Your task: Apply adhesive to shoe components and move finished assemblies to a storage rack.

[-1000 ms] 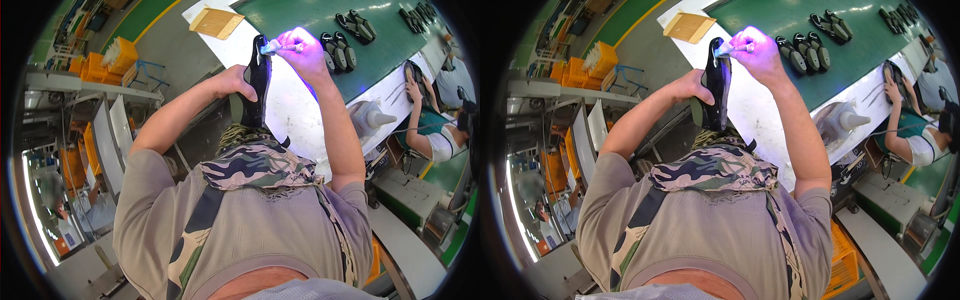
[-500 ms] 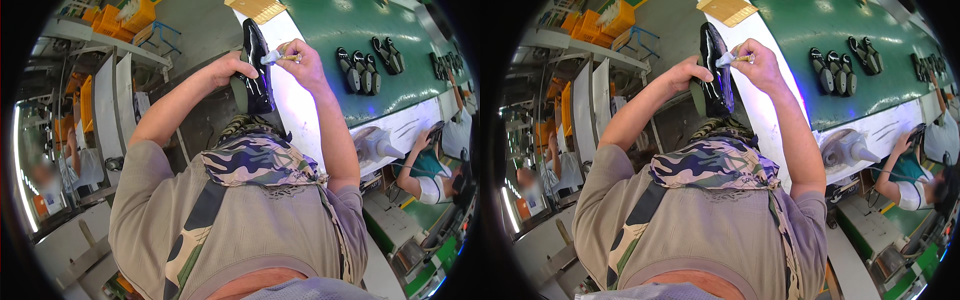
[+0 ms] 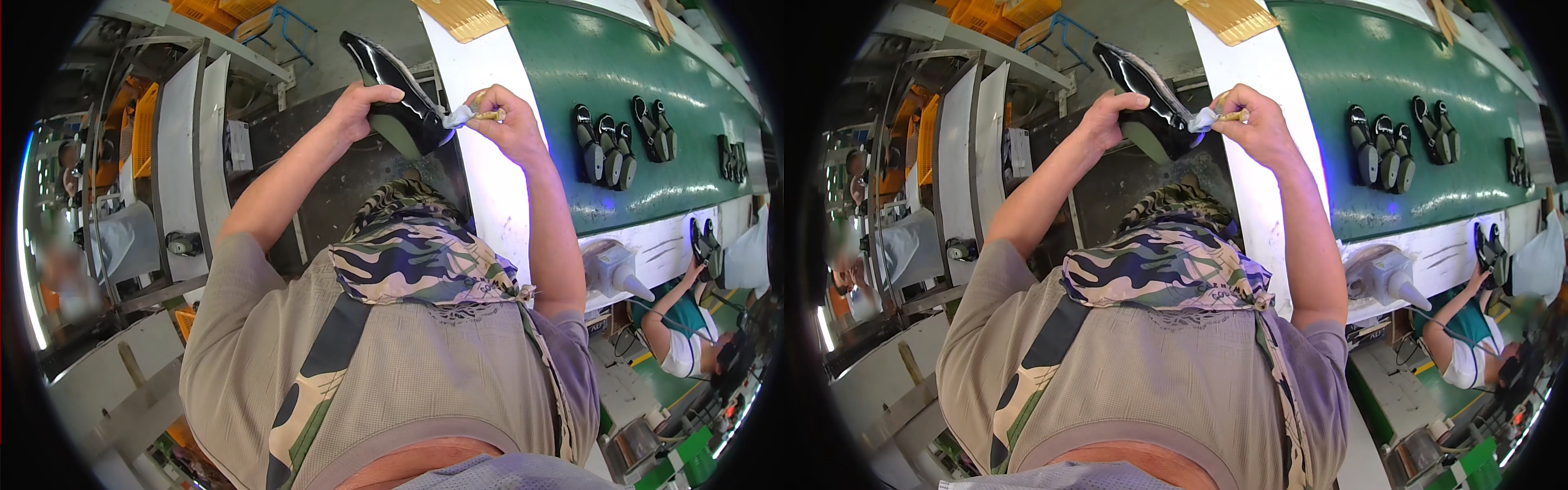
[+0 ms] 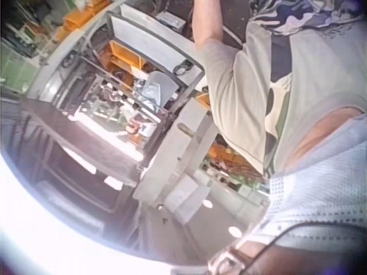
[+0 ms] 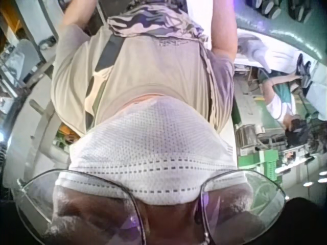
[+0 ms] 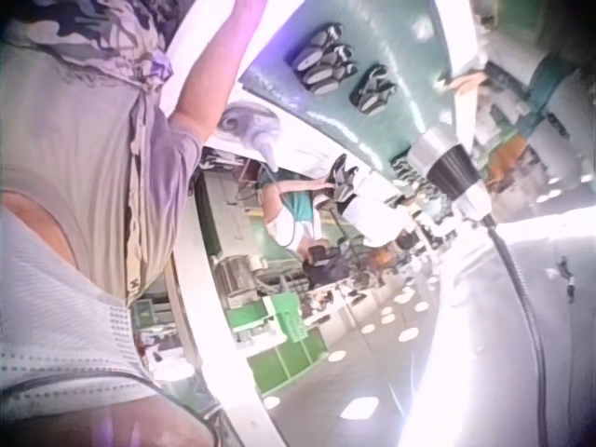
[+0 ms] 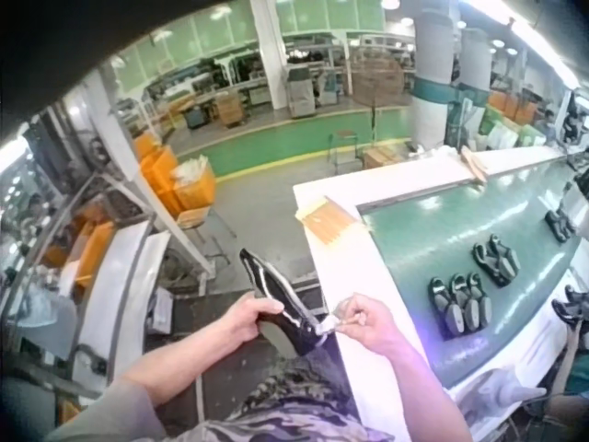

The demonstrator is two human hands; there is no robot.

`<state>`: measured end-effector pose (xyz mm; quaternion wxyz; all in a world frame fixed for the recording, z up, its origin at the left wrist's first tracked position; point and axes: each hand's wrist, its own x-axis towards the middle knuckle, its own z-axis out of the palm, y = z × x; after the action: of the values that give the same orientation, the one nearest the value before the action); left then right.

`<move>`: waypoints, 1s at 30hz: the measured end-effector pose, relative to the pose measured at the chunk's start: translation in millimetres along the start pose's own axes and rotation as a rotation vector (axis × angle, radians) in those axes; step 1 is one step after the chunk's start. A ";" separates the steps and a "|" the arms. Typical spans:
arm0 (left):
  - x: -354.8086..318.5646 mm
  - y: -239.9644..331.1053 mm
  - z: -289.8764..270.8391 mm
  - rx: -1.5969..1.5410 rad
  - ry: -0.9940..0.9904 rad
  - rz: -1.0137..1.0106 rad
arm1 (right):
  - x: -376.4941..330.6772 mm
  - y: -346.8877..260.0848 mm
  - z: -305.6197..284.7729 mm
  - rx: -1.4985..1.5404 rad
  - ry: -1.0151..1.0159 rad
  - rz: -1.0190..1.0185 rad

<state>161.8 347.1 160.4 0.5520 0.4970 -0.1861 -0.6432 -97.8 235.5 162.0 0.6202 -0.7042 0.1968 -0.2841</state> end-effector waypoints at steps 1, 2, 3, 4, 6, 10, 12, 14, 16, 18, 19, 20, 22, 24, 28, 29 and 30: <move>0.0 -2.8 -5.9 -0.056 0.028 0.022 | 1.5 5.7 0.7 0.044 0.031 -0.010; -0.7 -6.1 -11.7 -0.060 0.033 0.028 | 3.5 12.6 4.0 0.043 0.023 -0.013; -2.7 -8.3 -14.4 -0.181 0.008 0.038 | 5.8 18.5 8.6 0.170 0.119 0.043; -4.8 -10.6 -16.8 -0.302 -0.017 0.048 | 7.4 24.0 12.1 0.296 0.215 0.100; -9.0 -14.4 -21.2 -0.342 -0.008 0.066 | 8.3 28.9 19.9 0.375 0.226 0.133; -20.1 -20.5 -24.8 -0.354 0.045 0.174 | 10.7 26.0 36.3 0.448 0.319 0.186; -26.2 -22.1 -26.0 -0.323 0.103 0.225 | 11.9 26.4 44.3 0.455 0.339 0.211; -32.3 -22.5 -27.5 -0.186 0.143 0.365 | 13.8 26.7 54.0 0.462 0.355 0.235; -41.8 -23.3 -23.8 -0.159 0.193 0.434 | 16.5 24.7 65.9 0.503 0.387 0.260; -50.3 -26.2 -28.5 -0.022 0.295 0.578 | 21.2 19.1 76.8 0.471 0.387 0.297; -57.8 -21.5 -25.7 -0.004 0.303 0.606 | 25.9 16.3 84.9 0.443 0.408 0.329; -61.4 -21.3 -24.0 0.029 0.338 0.631 | 28.2 21.6 89.3 0.488 0.414 0.315; -63.6 -25.6 -35.0 0.093 0.385 0.694 | 34.8 24.7 100.2 0.506 0.378 0.325; -75.8 -20.9 -38.6 0.162 0.430 0.746 | 43.6 20.1 112.1 0.491 0.336 0.368; -114.1 7.3 -59.5 0.305 0.540 0.763 | 57.2 9.9 125.4 0.545 0.252 0.370; -125.1 18.0 -72.0 0.250 0.574 0.767 | 58.8 11.0 124.4 0.551 0.224 0.366; -137.8 31.0 -88.0 0.195 0.594 0.764 | 57.3 14.2 121.9 0.556 0.243 0.371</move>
<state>238.2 487.7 206.2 0.7286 0.6044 -0.2489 -0.2049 25.5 290.1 148.5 0.8011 -0.4218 0.3091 -0.2910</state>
